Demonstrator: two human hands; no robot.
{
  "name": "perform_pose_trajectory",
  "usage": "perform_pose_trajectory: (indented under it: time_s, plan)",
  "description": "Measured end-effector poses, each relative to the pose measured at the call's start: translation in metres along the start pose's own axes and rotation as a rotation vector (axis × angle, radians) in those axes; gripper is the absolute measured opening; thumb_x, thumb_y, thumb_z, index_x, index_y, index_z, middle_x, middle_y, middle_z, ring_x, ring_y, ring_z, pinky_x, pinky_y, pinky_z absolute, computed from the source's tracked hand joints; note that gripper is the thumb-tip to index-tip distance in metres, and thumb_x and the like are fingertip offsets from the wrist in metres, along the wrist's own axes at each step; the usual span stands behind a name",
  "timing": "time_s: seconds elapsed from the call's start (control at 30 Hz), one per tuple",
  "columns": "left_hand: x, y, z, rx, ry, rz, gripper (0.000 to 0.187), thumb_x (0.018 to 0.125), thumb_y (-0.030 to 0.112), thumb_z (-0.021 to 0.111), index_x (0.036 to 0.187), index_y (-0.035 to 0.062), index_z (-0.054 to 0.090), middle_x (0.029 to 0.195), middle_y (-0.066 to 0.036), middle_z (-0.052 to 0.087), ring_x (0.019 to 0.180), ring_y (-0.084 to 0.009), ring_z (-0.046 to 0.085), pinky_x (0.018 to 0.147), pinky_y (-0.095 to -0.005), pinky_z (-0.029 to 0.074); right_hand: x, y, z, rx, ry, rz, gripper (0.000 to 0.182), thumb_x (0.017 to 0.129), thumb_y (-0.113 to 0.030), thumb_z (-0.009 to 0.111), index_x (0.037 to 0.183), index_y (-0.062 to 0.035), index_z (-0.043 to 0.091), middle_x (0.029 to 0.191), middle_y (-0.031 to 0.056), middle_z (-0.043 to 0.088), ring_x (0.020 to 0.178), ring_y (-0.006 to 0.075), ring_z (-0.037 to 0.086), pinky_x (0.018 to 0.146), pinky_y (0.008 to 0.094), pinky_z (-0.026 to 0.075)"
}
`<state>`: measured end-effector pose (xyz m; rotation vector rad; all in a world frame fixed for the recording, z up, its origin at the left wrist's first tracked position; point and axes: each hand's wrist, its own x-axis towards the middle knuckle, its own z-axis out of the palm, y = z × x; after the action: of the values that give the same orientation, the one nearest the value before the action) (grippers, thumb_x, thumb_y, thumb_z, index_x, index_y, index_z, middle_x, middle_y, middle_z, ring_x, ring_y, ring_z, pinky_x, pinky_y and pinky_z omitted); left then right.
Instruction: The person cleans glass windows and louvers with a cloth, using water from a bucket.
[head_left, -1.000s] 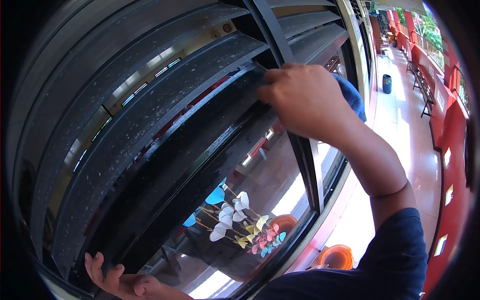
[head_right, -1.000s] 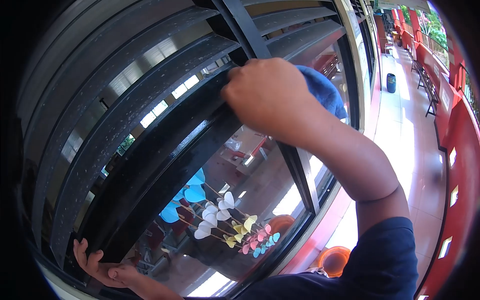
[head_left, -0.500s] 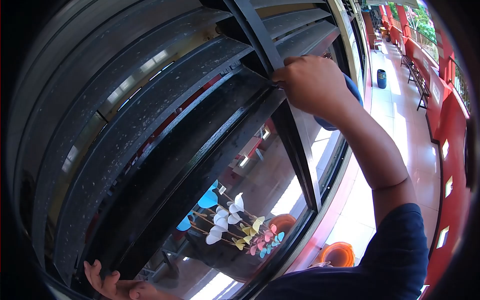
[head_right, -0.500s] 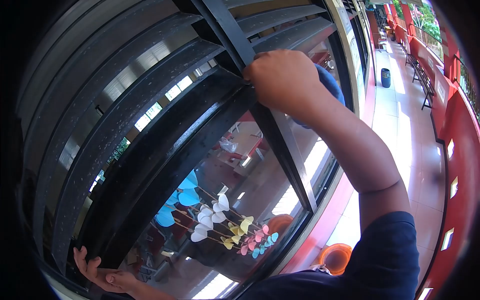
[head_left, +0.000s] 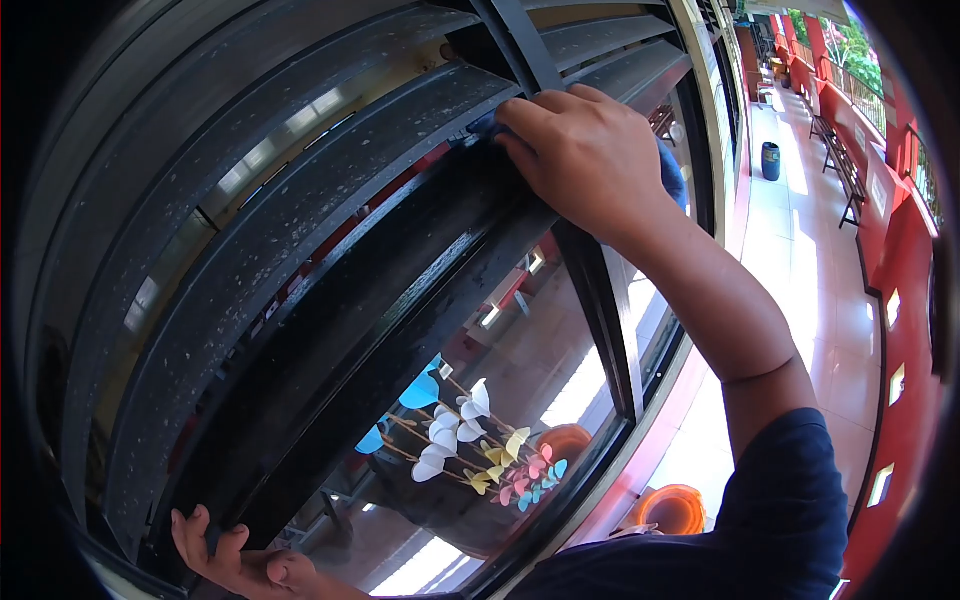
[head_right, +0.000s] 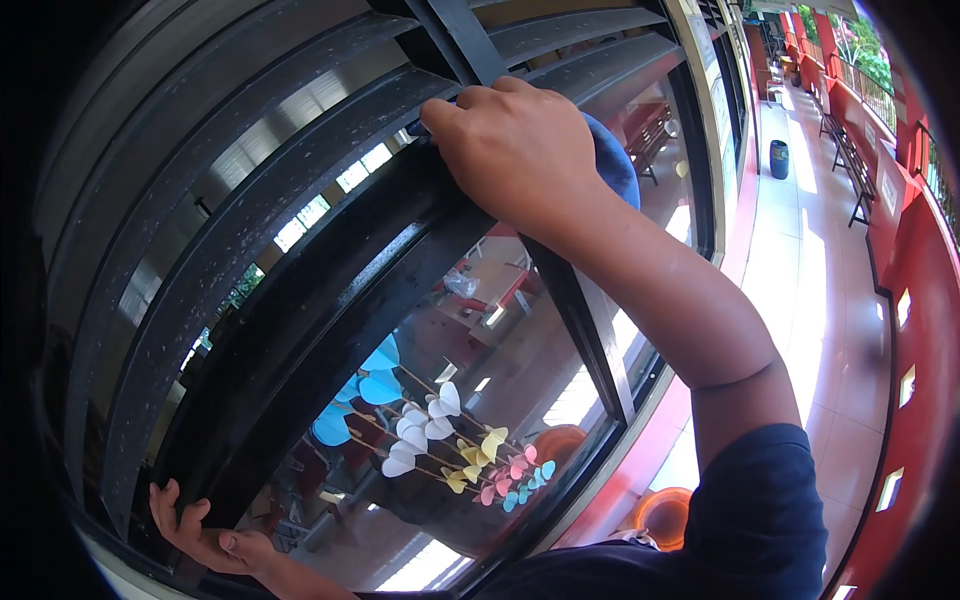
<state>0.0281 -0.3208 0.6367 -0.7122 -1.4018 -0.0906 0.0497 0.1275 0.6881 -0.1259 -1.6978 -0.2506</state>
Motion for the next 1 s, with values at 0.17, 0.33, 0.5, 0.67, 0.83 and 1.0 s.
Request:
perform_pose_trajectory:
  time_s: [0.17, 0.33, 0.5, 0.67, 0.83, 1.0]
  plan:
    - [0.000, -0.002, -0.001, -0.016, 0.013, 0.018, 0.057, 0.105, 0.057, 0.026, 0.101, 0.0083, 0.054, 0.123, -0.019, 0.059, 0.132, -0.0407, 0.047, 0.107, -0.0562, 0.039, -0.016, 0.000, 0.000, 0.107, -0.158, -0.062, 0.032, 0.084, -0.014, 0.070, 0.117, -0.0129, 0.067, 0.101, 0.0099, 0.072, 0.095, 0.0284, 0.069, 0.080, 0.0400, 0.057]
    - [0.004, 0.006, 0.001, 0.028, 0.003, 0.012, 0.057, 0.105, 0.057, 0.027, 0.101, 0.0081, 0.054, 0.123, -0.018, 0.059, 0.131, -0.0407, 0.048, 0.107, -0.0563, 0.039, -0.014, 0.006, -0.002, 0.222, -0.112, -0.052, 0.038, 0.083, -0.007, 0.069, 0.121, -0.0115, 0.065, 0.108, 0.0124, 0.071, 0.098, 0.0304, 0.069, 0.082, 0.0409, 0.057]
    - [0.000, 0.003, 0.003, 0.031, 0.033, 0.010, 0.056, 0.105, 0.056, 0.027, 0.100, 0.0080, 0.054, 0.123, -0.019, 0.060, 0.131, -0.0404, 0.048, 0.107, -0.0568, 0.039, -0.016, 0.000, 0.019, 0.421, 0.098, -0.122, 0.030, 0.083, -0.008, 0.069, 0.112, -0.0112, 0.062, 0.106, 0.0105, 0.070, 0.091, 0.0325, 0.068, 0.076, 0.0424, 0.055]
    - [-0.005, 0.003, 0.000, 0.059, 0.047, 0.022, 0.056, 0.106, 0.055, 0.026, 0.097, 0.0079, 0.054, 0.119, -0.020, 0.062, 0.129, -0.0409, 0.050, 0.106, -0.0566, 0.040, -0.010, 0.002, 0.019, 0.002, -0.002, -0.140, 0.032, 0.084, -0.020, 0.072, 0.114, -0.0140, 0.062, 0.125, 0.0039, 0.066, 0.095, 0.0255, 0.067, 0.080, 0.0479, 0.049]
    - [0.017, 0.017, 0.010, 0.035, 0.187, 0.094, 0.055, 0.107, 0.050, 0.028, 0.085, 0.0078, 0.056, 0.101, -0.014, 0.063, 0.108, -0.0329, 0.058, 0.096, -0.0493, 0.047, -0.017, -0.007, 0.002, -0.033, -0.189, 0.076, 0.038, 0.083, -0.018, 0.069, 0.121, -0.0129, 0.066, 0.129, 0.0009, 0.066, 0.107, 0.0261, 0.063, 0.089, 0.0483, 0.047]
    - [0.002, 0.009, 0.007, 0.076, 0.089, 0.038, 0.054, 0.107, 0.051, 0.025, 0.098, 0.0067, 0.055, 0.119, -0.020, 0.062, 0.127, -0.0407, 0.052, 0.105, -0.0564, 0.041, 0.001, -0.011, 0.015, -0.117, -0.295, 0.053, 0.043, 0.084, -0.006, 0.062, 0.126, -0.0146, 0.067, 0.124, 0.0052, 0.069, 0.105, 0.0297, 0.065, 0.086, 0.0422, 0.056]
